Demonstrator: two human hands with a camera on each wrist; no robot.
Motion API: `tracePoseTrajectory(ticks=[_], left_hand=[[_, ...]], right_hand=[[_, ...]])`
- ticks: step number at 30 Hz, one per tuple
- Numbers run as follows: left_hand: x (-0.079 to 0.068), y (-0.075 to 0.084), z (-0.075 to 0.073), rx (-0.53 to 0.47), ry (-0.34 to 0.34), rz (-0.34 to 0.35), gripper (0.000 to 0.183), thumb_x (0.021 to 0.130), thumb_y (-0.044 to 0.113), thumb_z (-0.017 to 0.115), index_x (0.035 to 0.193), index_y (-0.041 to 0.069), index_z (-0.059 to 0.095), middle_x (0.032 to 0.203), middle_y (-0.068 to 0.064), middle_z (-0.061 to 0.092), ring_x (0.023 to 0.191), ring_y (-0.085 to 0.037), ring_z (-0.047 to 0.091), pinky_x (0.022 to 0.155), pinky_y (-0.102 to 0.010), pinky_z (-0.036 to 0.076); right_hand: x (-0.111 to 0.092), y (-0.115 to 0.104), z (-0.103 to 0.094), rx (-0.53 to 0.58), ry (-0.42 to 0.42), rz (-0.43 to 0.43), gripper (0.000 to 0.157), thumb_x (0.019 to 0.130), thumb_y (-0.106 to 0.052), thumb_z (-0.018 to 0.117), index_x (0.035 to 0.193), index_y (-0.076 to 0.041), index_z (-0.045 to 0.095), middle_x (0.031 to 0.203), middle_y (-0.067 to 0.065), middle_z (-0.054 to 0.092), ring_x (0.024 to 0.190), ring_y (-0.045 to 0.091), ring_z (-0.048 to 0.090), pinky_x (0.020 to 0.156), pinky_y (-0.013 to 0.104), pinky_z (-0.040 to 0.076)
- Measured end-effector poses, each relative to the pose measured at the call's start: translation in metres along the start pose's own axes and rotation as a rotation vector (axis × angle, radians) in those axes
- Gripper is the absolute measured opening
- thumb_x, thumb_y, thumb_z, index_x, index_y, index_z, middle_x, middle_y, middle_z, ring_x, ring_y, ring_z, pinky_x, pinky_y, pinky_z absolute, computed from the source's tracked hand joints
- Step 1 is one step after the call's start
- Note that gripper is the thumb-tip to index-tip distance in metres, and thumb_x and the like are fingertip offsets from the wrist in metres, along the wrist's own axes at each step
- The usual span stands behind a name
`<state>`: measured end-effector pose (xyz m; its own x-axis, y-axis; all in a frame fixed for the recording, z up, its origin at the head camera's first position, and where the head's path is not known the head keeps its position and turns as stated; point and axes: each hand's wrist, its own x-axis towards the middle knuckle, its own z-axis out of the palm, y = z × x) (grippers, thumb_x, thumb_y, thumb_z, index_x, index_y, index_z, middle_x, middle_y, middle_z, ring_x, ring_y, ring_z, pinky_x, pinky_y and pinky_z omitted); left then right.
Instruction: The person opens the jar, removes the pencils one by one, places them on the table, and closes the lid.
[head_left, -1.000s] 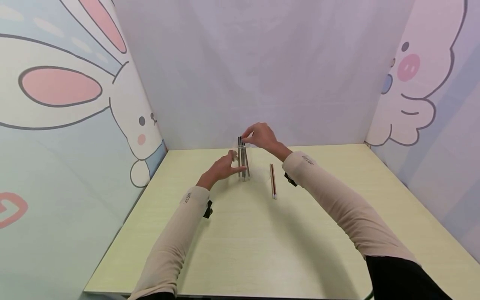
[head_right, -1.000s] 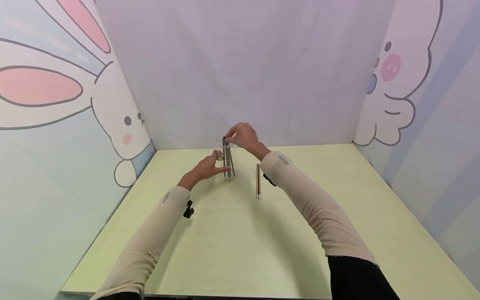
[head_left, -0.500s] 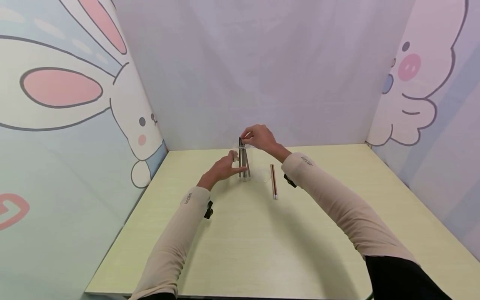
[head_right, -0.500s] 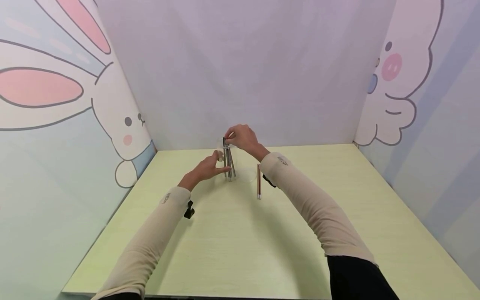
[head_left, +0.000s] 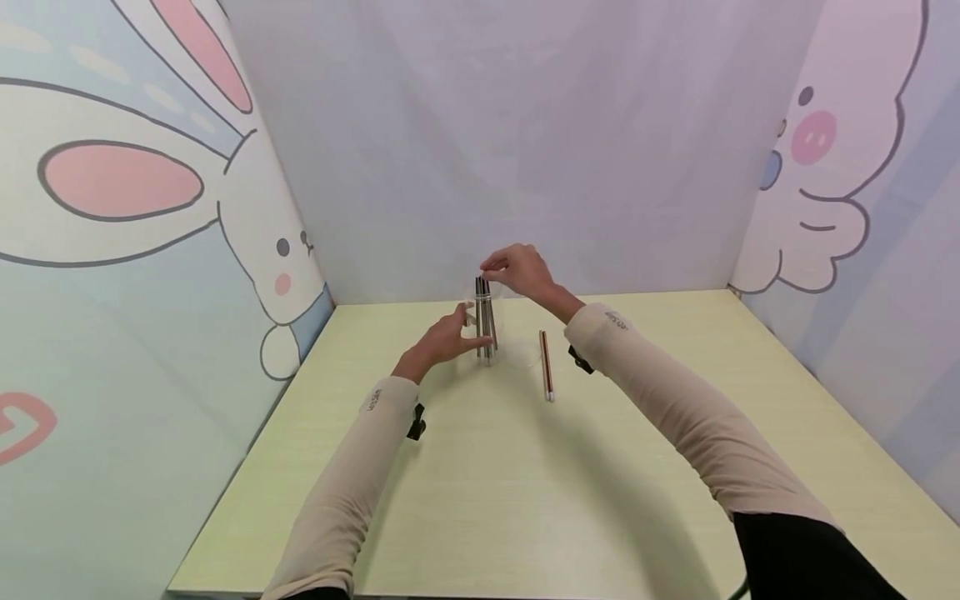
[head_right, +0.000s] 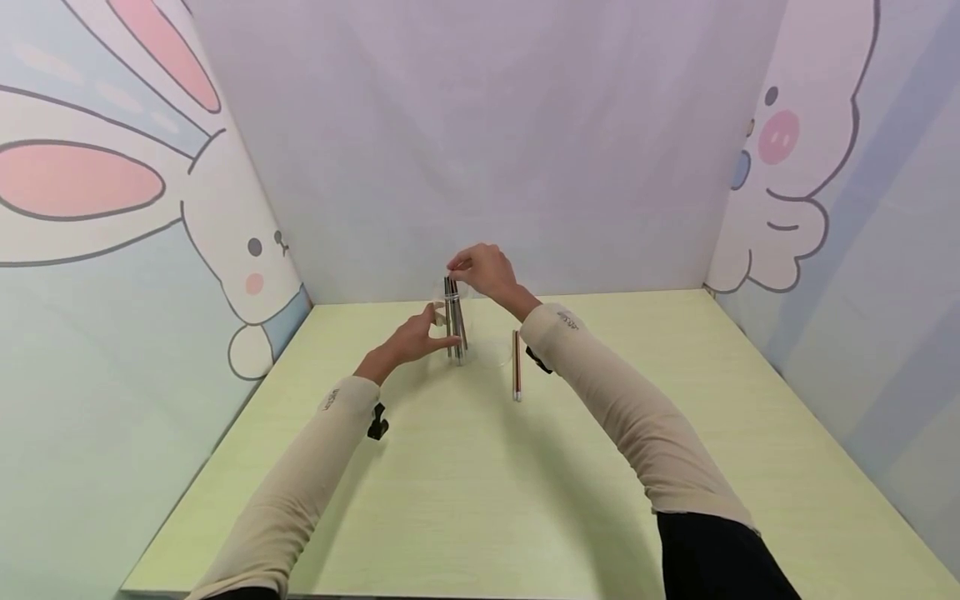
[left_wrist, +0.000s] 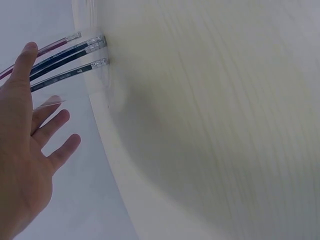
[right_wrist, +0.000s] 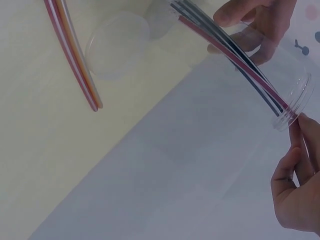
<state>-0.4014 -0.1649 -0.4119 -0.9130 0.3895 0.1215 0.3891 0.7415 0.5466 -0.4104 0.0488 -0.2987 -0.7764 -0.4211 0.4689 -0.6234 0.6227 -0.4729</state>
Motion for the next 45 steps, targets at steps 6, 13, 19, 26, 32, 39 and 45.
tracePoseTrajectory(ticks=[6,13,19,26,32,39,45], left_hand=[[0.000,-0.003,0.001,-0.038,0.001,-0.001,0.095,0.091,0.061,0.073,0.158,0.009,0.030,0.141,-0.021,0.056,0.126,-0.036,0.057,0.104,-0.053,0.047],[-0.001,0.000,0.000,-0.071,0.002,0.006,0.080,0.093,0.055,0.074,0.146,0.008,0.038,0.144,-0.023,0.053,0.133,-0.040,0.053,0.107,-0.054,0.044],[-0.002,0.000,0.002,-0.112,0.003,-0.012,0.077,0.092,0.053,0.076,0.143,0.008,0.040,0.146,-0.022,0.053,0.138,-0.039,0.050,0.111,-0.054,0.043],[-0.002,0.000,0.001,-0.122,-0.011,-0.026,0.088,0.091,0.055,0.077,0.152,0.007,0.036,0.148,-0.020,0.055,0.139,-0.036,0.051,0.112,-0.053,0.043],[-0.001,0.001,-0.003,-0.062,-0.013,-0.007,0.082,0.092,0.054,0.076,0.150,0.005,0.041,0.143,-0.021,0.056,0.134,-0.037,0.053,0.109,-0.052,0.045],[0.003,0.003,-0.004,-0.041,-0.036,0.007,0.082,0.093,0.056,0.073,0.150,0.006,0.041,0.140,-0.020,0.055,0.132,-0.039,0.054,0.107,-0.051,0.046],[0.002,0.003,-0.004,-0.038,-0.045,-0.009,0.081,0.094,0.054,0.074,0.149,0.005,0.041,0.142,-0.021,0.054,0.134,-0.039,0.052,0.109,-0.052,0.045]], right_hand=[[0.003,0.000,-0.004,0.024,0.040,-0.022,0.020,0.098,-0.015,0.074,0.116,-0.008,0.080,0.112,0.010,0.078,0.099,0.025,0.074,0.085,0.043,0.058],[0.008,-0.005,-0.010,0.031,0.064,-0.015,0.022,0.099,-0.019,0.073,0.118,-0.010,0.080,0.115,0.009,0.077,0.100,0.024,0.074,0.086,0.042,0.058],[0.009,-0.010,-0.014,0.043,0.077,0.000,0.022,0.100,-0.019,0.073,0.119,-0.010,0.079,0.118,0.010,0.077,0.102,0.024,0.073,0.087,0.042,0.058],[0.012,-0.012,-0.022,0.052,0.110,-0.002,0.023,0.100,-0.022,0.073,0.119,-0.010,0.079,0.117,0.010,0.077,0.102,0.024,0.073,0.087,0.042,0.058],[0.017,-0.015,-0.031,0.060,0.134,-0.016,0.023,0.100,-0.020,0.073,0.119,-0.010,0.079,0.117,0.011,0.077,0.102,0.025,0.073,0.087,0.042,0.057],[0.021,-0.017,-0.043,0.057,0.175,-0.012,0.024,0.101,-0.024,0.072,0.120,-0.012,0.079,0.117,0.009,0.077,0.101,0.023,0.073,0.086,0.040,0.057],[0.025,-0.021,-0.052,0.059,0.193,-0.036,0.024,0.101,-0.023,0.072,0.120,-0.012,0.079,0.118,0.008,0.077,0.103,0.022,0.072,0.088,0.039,0.057]])
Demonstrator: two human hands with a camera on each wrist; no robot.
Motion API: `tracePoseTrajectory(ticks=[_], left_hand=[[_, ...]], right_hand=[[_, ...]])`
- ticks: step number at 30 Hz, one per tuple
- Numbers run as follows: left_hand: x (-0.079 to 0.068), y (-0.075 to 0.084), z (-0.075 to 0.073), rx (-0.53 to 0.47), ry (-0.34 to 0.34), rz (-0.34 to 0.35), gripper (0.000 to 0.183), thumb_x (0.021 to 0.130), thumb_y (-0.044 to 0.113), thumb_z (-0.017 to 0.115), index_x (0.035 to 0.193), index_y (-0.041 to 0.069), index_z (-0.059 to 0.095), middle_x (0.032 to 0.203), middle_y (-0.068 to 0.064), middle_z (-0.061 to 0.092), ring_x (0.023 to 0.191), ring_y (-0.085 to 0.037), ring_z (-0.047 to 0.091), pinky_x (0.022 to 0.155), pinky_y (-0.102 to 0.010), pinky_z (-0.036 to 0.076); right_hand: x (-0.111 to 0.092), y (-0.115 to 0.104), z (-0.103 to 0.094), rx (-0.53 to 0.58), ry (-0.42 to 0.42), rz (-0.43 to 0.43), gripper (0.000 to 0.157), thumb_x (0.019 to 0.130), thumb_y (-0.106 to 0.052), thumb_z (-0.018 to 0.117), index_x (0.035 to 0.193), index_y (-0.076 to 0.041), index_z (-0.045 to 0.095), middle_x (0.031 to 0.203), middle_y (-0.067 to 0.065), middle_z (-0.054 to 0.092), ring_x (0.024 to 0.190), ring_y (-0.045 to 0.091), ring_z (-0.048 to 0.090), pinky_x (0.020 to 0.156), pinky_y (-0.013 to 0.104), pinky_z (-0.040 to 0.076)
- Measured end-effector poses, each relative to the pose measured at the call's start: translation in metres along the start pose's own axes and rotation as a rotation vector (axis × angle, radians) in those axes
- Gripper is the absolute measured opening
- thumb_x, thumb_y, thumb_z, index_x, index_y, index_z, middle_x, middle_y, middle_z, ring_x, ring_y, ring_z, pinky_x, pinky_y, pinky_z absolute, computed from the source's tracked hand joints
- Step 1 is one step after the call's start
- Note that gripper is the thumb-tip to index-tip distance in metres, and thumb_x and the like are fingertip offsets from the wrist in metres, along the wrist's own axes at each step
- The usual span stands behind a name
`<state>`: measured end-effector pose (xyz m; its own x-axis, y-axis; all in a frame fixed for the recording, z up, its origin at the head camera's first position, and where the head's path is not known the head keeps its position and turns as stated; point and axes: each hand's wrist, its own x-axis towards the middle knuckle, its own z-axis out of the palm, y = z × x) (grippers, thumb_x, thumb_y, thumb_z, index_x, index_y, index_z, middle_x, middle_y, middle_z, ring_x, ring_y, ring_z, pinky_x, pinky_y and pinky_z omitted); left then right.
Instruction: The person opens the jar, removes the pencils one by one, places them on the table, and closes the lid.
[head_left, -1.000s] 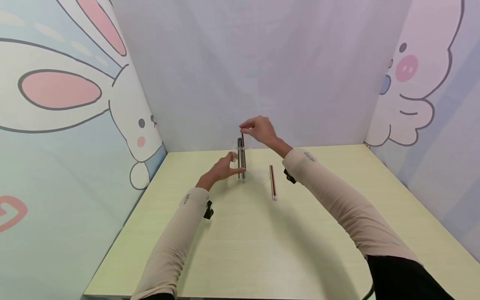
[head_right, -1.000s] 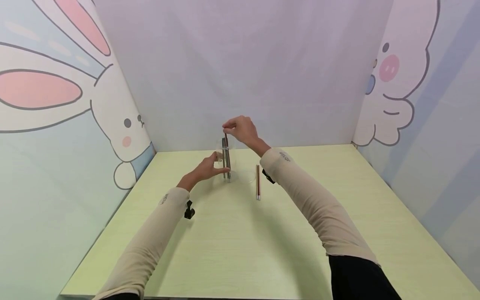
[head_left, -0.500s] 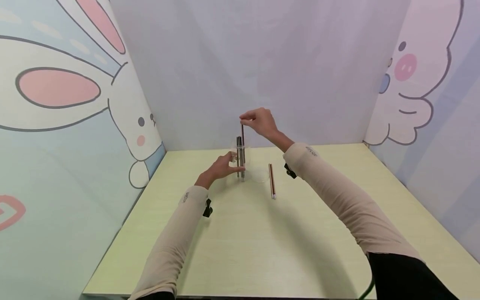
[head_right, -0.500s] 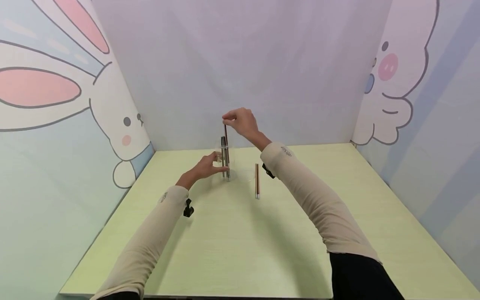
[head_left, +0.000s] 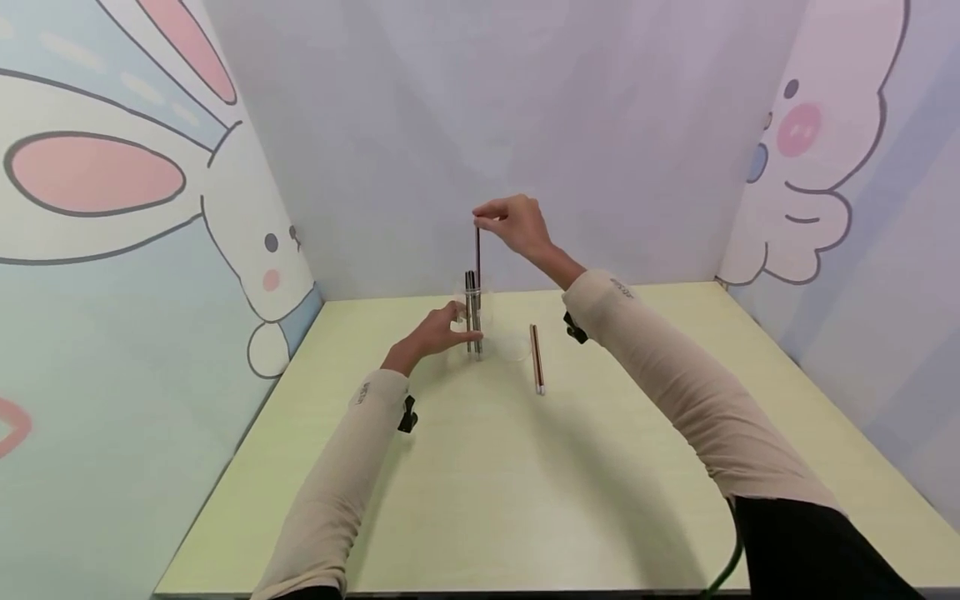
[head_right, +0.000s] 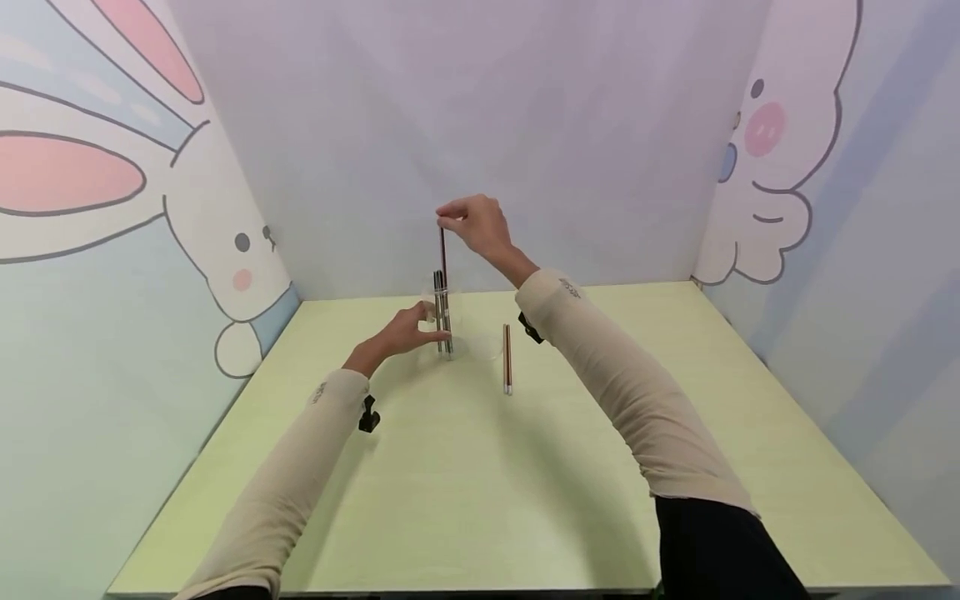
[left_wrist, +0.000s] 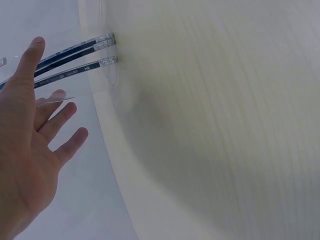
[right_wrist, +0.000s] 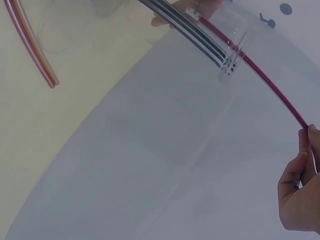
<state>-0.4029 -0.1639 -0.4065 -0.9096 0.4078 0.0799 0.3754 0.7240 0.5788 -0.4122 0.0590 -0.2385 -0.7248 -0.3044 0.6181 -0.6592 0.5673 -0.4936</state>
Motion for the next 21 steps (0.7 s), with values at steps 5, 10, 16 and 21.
tracePoseTrajectory(ticks=[5,10,16,21], left_hand=[[-0.004,-0.001,-0.002,-0.001,-0.008,0.026,0.079,0.094,0.051,0.075,0.149,0.004,0.041,0.142,-0.023,0.053,0.134,-0.042,0.051,0.108,-0.053,0.044],[-0.004,-0.002,-0.002,0.001,-0.012,0.043,0.079,0.095,0.051,0.074,0.149,0.004,0.041,0.141,-0.023,0.053,0.134,-0.042,0.051,0.107,-0.052,0.045],[-0.004,-0.003,-0.001,0.011,-0.011,0.043,0.080,0.095,0.051,0.074,0.150,0.004,0.040,0.140,-0.021,0.053,0.133,-0.041,0.052,0.106,-0.052,0.046],[-0.003,-0.002,-0.002,0.011,-0.019,0.044,0.082,0.095,0.052,0.074,0.152,0.004,0.039,0.141,-0.021,0.053,0.133,-0.041,0.052,0.106,-0.052,0.045]], right_hand=[[0.004,-0.006,-0.007,0.005,0.042,0.002,0.023,0.101,-0.022,0.072,0.120,-0.011,0.079,0.116,0.009,0.077,0.102,0.022,0.072,0.087,0.038,0.057],[0.007,-0.010,-0.019,0.016,0.083,0.011,0.025,0.101,-0.022,0.072,0.121,-0.010,0.078,0.114,0.009,0.078,0.100,0.022,0.072,0.085,0.038,0.057],[0.012,-0.008,-0.030,0.007,0.124,0.027,0.026,0.100,-0.023,0.072,0.122,-0.010,0.078,0.117,0.009,0.077,0.104,0.022,0.072,0.090,0.038,0.056],[0.014,-0.005,-0.039,0.010,0.155,0.026,0.026,0.100,-0.022,0.072,0.122,-0.009,0.078,0.117,0.009,0.077,0.106,0.022,0.072,0.093,0.038,0.055]])
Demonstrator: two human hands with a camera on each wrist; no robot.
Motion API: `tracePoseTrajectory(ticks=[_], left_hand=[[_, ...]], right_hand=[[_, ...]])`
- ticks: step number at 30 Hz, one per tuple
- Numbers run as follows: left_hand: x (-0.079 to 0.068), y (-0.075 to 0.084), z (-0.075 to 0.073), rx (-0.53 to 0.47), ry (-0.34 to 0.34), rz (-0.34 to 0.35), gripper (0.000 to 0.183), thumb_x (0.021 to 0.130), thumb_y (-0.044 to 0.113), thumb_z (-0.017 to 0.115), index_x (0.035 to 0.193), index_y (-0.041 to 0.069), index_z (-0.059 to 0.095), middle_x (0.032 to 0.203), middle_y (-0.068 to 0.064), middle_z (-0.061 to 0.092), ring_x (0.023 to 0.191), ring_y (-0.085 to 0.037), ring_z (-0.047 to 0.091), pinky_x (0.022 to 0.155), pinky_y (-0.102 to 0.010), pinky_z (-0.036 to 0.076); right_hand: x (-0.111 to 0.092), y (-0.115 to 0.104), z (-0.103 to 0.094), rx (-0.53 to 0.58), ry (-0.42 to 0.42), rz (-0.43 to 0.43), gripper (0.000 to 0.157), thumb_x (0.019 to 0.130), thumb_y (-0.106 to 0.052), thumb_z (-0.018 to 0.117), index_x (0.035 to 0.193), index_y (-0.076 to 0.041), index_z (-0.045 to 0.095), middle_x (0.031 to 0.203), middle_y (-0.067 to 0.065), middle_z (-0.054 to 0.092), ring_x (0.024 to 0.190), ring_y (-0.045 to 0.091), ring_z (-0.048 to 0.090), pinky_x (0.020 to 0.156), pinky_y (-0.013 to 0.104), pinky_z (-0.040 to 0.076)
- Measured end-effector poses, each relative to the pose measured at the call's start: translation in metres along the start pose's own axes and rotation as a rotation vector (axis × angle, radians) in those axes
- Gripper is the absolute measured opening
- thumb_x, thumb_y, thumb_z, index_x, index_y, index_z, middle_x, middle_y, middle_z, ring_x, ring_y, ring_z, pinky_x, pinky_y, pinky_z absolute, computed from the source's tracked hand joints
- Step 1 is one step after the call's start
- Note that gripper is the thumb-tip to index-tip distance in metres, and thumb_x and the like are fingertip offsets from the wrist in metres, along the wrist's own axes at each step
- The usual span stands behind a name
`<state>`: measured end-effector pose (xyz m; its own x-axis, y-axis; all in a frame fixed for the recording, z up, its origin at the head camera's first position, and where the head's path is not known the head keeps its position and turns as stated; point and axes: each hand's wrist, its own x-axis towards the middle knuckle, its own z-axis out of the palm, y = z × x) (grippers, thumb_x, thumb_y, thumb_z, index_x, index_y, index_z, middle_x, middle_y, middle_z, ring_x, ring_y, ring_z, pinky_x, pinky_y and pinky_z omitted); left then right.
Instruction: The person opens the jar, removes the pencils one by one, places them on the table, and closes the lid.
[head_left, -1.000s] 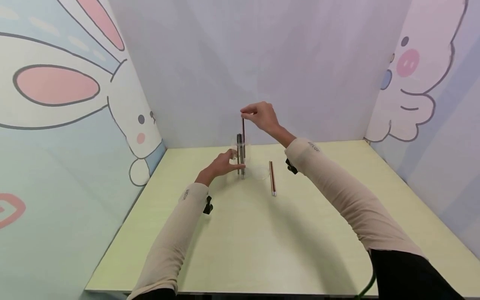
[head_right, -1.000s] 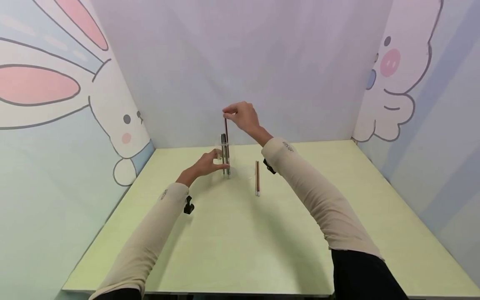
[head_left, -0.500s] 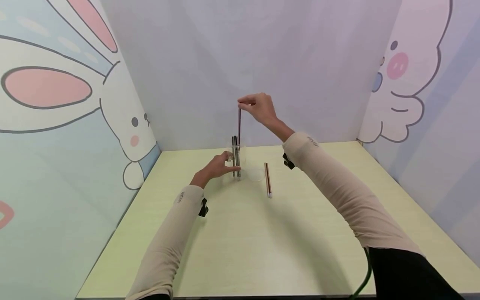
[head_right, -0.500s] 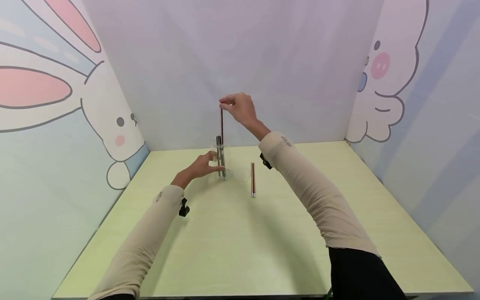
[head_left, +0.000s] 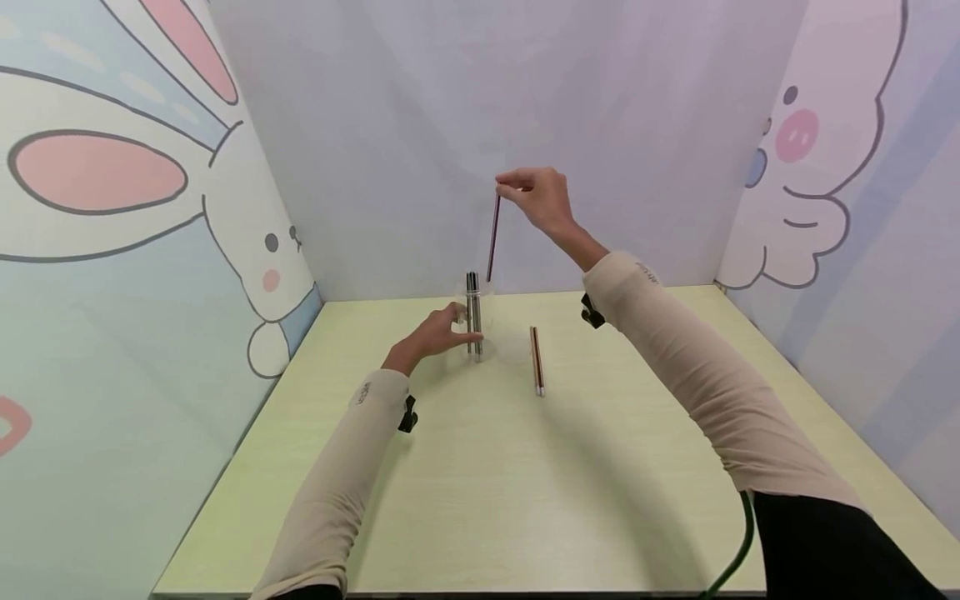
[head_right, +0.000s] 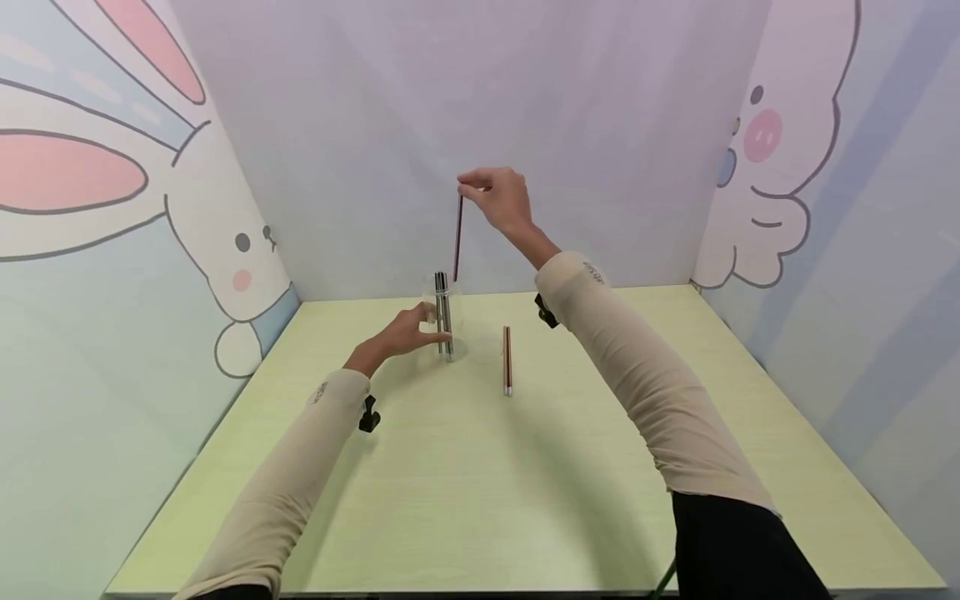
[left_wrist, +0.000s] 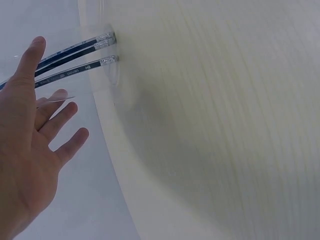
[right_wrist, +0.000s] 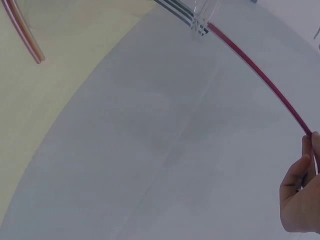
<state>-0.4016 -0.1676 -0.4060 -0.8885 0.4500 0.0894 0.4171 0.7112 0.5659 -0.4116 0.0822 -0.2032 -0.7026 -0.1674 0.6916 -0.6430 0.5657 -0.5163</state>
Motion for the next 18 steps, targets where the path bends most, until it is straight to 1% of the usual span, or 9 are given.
tracePoseTrajectory(ticks=[7,11,18], left_hand=[[0.001,0.003,-0.001,-0.008,-0.008,-0.010,0.081,0.095,0.051,0.074,0.151,0.003,0.039,0.143,-0.025,0.052,0.133,-0.043,0.051,0.107,-0.053,0.044],[0.002,0.004,-0.001,-0.005,-0.012,-0.012,0.082,0.095,0.051,0.074,0.151,0.003,0.038,0.143,-0.026,0.052,0.133,-0.043,0.051,0.107,-0.053,0.044],[0.002,0.004,-0.002,-0.004,-0.015,-0.018,0.083,0.095,0.051,0.074,0.152,0.003,0.037,0.143,-0.026,0.051,0.132,-0.043,0.052,0.107,-0.053,0.044]], right_hand=[[0.001,0.013,-0.011,0.009,0.030,0.043,0.025,0.100,-0.022,0.073,0.123,-0.012,0.078,0.117,0.008,0.077,0.107,0.019,0.072,0.095,0.034,0.055],[0.001,0.020,-0.018,0.001,0.047,0.074,0.027,0.100,-0.025,0.073,0.123,-0.012,0.078,0.117,0.007,0.077,0.107,0.017,0.072,0.094,0.031,0.055],[0.000,0.028,-0.029,0.012,0.069,0.109,0.026,0.100,-0.024,0.073,0.123,-0.012,0.078,0.117,0.007,0.077,0.106,0.017,0.072,0.091,0.028,0.054]])
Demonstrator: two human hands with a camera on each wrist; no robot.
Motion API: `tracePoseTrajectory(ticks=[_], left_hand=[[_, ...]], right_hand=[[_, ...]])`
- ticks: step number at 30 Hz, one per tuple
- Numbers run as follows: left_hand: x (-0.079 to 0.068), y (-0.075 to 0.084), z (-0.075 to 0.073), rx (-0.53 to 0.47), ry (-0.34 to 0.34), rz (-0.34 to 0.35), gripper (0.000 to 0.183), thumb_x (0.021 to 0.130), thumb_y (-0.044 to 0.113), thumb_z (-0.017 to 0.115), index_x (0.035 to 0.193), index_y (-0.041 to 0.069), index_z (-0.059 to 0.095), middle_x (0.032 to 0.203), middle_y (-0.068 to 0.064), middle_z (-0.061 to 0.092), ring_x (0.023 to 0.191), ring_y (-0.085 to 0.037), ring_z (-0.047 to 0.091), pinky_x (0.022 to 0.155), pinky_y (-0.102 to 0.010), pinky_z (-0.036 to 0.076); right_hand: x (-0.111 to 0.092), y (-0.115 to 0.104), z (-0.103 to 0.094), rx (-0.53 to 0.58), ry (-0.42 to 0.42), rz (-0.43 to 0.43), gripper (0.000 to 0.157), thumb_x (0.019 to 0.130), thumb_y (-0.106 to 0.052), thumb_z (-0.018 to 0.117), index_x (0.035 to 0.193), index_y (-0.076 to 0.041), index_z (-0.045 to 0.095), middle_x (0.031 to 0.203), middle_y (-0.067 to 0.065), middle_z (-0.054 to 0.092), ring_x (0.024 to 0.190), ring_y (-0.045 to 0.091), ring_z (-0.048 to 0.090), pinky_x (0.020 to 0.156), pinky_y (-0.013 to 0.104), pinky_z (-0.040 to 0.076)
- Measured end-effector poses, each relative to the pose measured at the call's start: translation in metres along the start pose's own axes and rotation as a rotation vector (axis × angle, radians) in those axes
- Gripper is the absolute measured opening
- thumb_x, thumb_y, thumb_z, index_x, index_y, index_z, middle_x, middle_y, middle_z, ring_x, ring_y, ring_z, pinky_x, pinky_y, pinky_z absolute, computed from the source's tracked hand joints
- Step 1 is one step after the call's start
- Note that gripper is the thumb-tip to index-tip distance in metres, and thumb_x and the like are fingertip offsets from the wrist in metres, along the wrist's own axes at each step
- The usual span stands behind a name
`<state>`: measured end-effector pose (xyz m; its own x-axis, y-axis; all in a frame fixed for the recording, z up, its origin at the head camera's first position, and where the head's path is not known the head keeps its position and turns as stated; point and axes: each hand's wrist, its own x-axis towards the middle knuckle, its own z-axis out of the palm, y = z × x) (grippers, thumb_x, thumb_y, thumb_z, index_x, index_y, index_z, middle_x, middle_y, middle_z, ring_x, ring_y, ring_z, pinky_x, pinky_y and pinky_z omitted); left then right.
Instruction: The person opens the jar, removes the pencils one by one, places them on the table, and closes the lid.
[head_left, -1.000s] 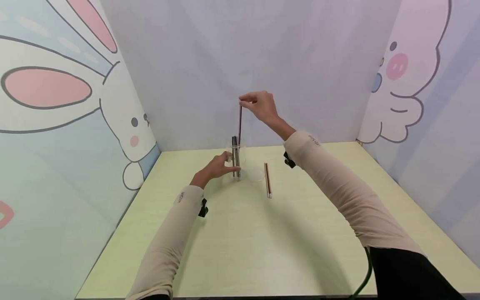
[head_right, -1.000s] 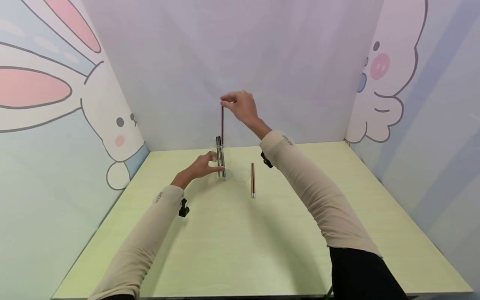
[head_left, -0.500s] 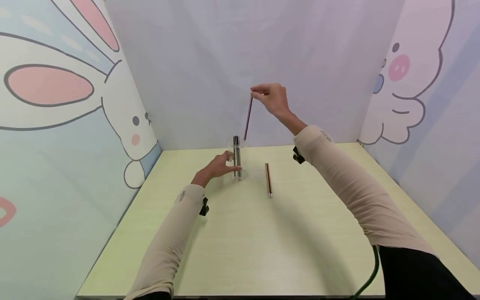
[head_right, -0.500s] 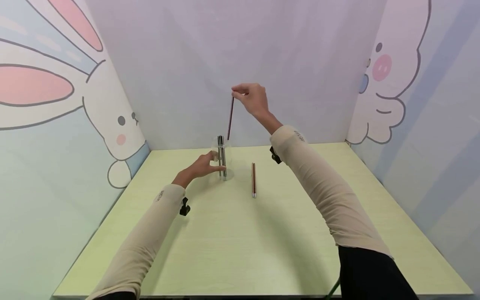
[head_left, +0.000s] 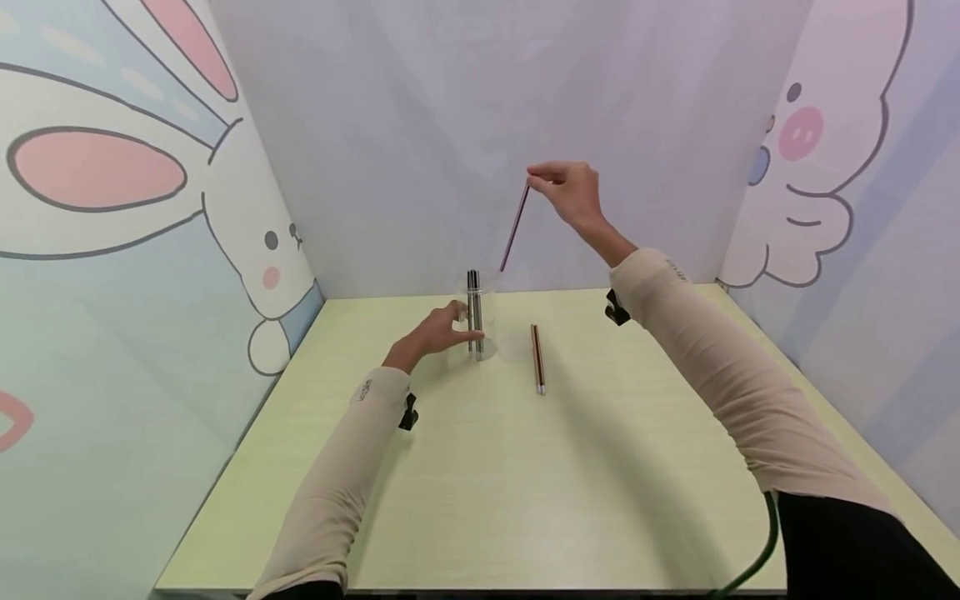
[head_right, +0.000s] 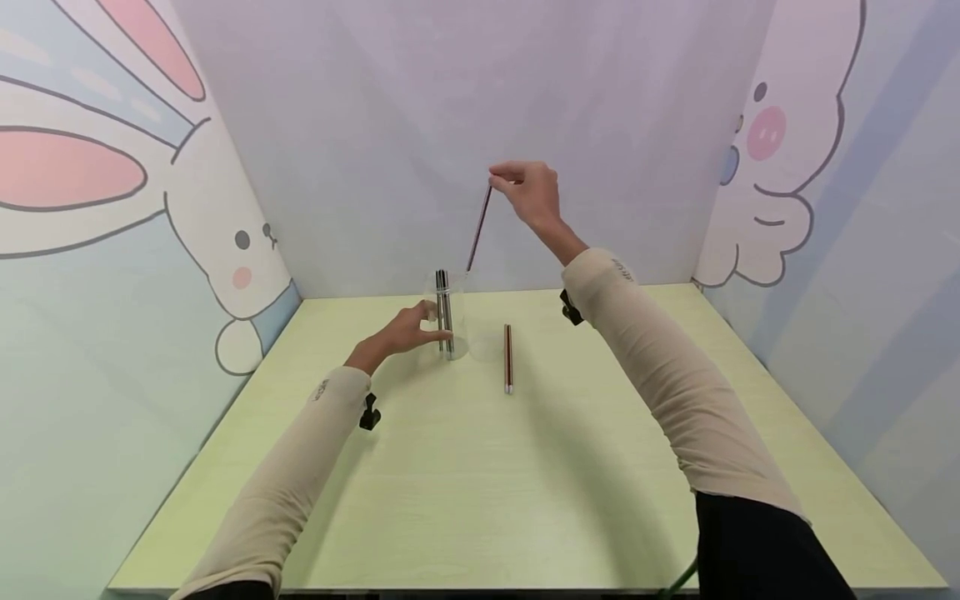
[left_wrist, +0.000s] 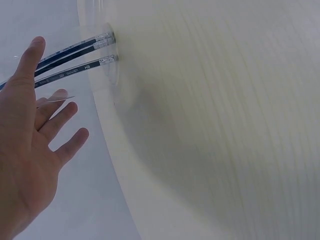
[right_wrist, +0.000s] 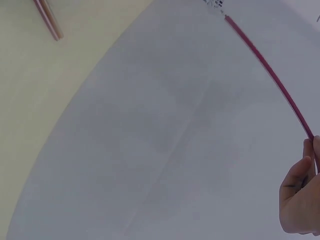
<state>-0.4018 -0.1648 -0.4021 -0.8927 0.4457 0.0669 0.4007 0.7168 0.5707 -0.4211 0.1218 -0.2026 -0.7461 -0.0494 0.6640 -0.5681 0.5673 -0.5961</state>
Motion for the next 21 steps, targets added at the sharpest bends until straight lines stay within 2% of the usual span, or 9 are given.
tracePoseTrajectory(ticks=[4,9,21], left_hand=[[0.000,0.000,-0.002,0.011,0.002,0.001,0.084,0.095,0.051,0.074,0.152,0.002,0.037,0.141,-0.025,0.053,0.128,-0.042,0.054,0.105,-0.052,0.045],[0.000,-0.002,-0.002,0.041,0.009,-0.007,0.083,0.095,0.053,0.074,0.152,0.004,0.038,0.138,-0.021,0.055,0.124,-0.036,0.056,0.104,-0.050,0.047],[0.002,-0.003,0.000,0.042,0.004,-0.006,0.083,0.094,0.053,0.074,0.152,0.004,0.038,0.138,-0.022,0.055,0.123,-0.035,0.056,0.104,-0.049,0.047]], right_hand=[[-0.002,0.007,-0.005,0.008,0.009,0.026,0.027,0.100,-0.025,0.073,0.123,-0.012,0.078,0.118,0.007,0.077,0.107,0.018,0.072,0.089,0.028,0.053],[-0.012,0.021,-0.004,0.002,-0.024,0.050,0.027,0.100,-0.025,0.073,0.123,-0.011,0.078,0.120,0.008,0.076,0.107,0.020,0.071,0.087,0.029,0.053],[-0.044,0.062,0.007,-0.033,-0.144,0.068,0.027,0.101,-0.019,0.072,0.122,-0.005,0.077,0.119,0.016,0.075,0.106,0.030,0.071,0.088,0.046,0.055]])
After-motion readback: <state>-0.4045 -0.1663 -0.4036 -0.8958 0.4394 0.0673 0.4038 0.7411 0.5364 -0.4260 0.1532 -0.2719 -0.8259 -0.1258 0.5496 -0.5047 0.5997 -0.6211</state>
